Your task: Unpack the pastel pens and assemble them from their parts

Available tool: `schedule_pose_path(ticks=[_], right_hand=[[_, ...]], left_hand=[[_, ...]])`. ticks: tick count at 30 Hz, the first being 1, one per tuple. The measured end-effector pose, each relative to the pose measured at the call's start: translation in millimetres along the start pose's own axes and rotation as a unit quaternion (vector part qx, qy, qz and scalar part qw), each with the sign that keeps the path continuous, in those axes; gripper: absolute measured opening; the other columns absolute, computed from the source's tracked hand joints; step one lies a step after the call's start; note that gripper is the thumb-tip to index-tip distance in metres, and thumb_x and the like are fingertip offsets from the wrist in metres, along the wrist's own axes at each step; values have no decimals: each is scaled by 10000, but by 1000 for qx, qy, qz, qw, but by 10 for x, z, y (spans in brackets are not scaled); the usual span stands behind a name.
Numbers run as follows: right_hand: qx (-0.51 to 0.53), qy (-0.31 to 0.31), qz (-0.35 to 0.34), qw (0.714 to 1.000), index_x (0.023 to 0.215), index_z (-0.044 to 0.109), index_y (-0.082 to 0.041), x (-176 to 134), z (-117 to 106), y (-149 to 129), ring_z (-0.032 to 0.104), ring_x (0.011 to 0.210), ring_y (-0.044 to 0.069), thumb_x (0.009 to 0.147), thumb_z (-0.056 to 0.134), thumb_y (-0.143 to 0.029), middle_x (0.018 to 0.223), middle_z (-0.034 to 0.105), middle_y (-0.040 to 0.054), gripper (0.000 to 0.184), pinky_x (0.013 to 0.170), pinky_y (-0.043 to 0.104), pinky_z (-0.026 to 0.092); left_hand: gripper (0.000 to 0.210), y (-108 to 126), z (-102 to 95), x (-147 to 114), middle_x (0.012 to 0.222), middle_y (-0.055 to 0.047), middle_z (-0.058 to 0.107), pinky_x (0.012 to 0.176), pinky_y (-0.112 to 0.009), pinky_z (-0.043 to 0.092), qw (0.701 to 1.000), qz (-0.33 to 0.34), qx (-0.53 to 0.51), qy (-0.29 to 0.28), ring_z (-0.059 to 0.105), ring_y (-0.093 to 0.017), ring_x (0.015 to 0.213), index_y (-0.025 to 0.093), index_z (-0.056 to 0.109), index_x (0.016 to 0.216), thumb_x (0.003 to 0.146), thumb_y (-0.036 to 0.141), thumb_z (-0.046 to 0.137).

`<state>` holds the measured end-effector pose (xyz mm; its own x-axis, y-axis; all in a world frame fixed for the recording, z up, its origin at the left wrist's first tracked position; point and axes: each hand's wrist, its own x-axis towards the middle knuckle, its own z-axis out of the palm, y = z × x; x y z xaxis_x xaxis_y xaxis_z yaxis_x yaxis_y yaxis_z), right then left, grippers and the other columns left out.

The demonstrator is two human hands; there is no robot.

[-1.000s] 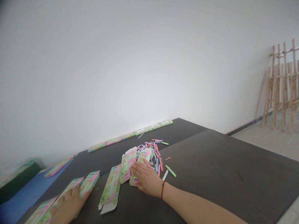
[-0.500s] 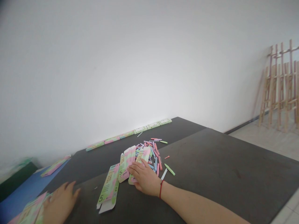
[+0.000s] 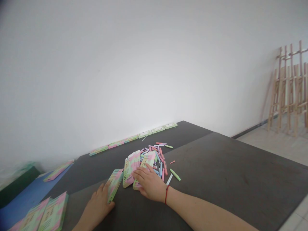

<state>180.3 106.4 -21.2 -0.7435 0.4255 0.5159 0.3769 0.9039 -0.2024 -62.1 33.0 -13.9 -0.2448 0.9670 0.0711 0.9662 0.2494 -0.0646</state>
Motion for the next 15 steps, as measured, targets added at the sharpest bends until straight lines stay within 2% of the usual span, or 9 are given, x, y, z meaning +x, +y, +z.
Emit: schedule_pose_path(ticks=[6, 9, 10, 12, 13, 15], right_hand=[[27, 8, -1, 1000, 1368, 347, -185, 8, 19, -34, 343, 1284, 204, 842, 493, -267, 1343, 471, 97, 553, 1123, 435, 80], [84, 40, 34, 995, 1335, 386, -183, -5, 49, -65, 392, 1246, 221, 807, 553, -263, 1307, 495, 104, 560, 1106, 436, 176], [116, 53, 55, 990, 1331, 390, -180, -9, 61, -74, 403, 1237, 229, 802, 571, -274, 1302, 496, 112, 567, 1091, 433, 223], [205, 75, 106, 970, 1343, 372, -174, -10, 82, -92, 418, 1233, 240, 818, 580, -316, 1312, 486, 133, 582, 1058, 425, 297], [262, 81, 129, 953, 1354, 354, -172, -3, 88, -103, 422, 1236, 240, 831, 575, -340, 1327, 474, 142, 592, 1046, 419, 321], [389, 80, 149, 906, 1364, 334, -174, 28, 94, -133, 444, 1227, 241, 847, 560, -395, 1341, 465, 147, 606, 1013, 408, 371]], left_hand=[[735, -103, -68, 30, 1357, -228, 406, 927, -460, 392, 999, -9, -29, 10, 460, -359, 1193, 60, 260, 1386, 690, 145, 481], [766, -143, -196, 61, 1398, -215, 345, 1043, -444, 305, 993, 10, -93, 68, 365, -316, 1282, 40, 185, 1397, 700, 162, 479], [786, -125, -247, 61, 1414, -203, 321, 1065, -435, 287, 983, 27, -150, 101, 340, -303, 1298, 50, 156, 1405, 701, 174, 483], [816, -15, -323, 33, 1446, -166, 278, 1042, -439, 338, 938, 71, -307, 146, 363, -288, 1280, 123, 100, 1430, 718, 201, 490], [819, 78, -335, 4, 1445, -152, 284, 986, -432, 406, 907, 86, -386, 147, 422, -280, 1232, 166, 80, 1439, 732, 218, 493], [845, 320, -296, -75, 1448, -145, 286, 901, -390, 479, 858, 139, -479, 123, 463, -266, 1197, 213, 52, 1447, 740, 224, 515]])
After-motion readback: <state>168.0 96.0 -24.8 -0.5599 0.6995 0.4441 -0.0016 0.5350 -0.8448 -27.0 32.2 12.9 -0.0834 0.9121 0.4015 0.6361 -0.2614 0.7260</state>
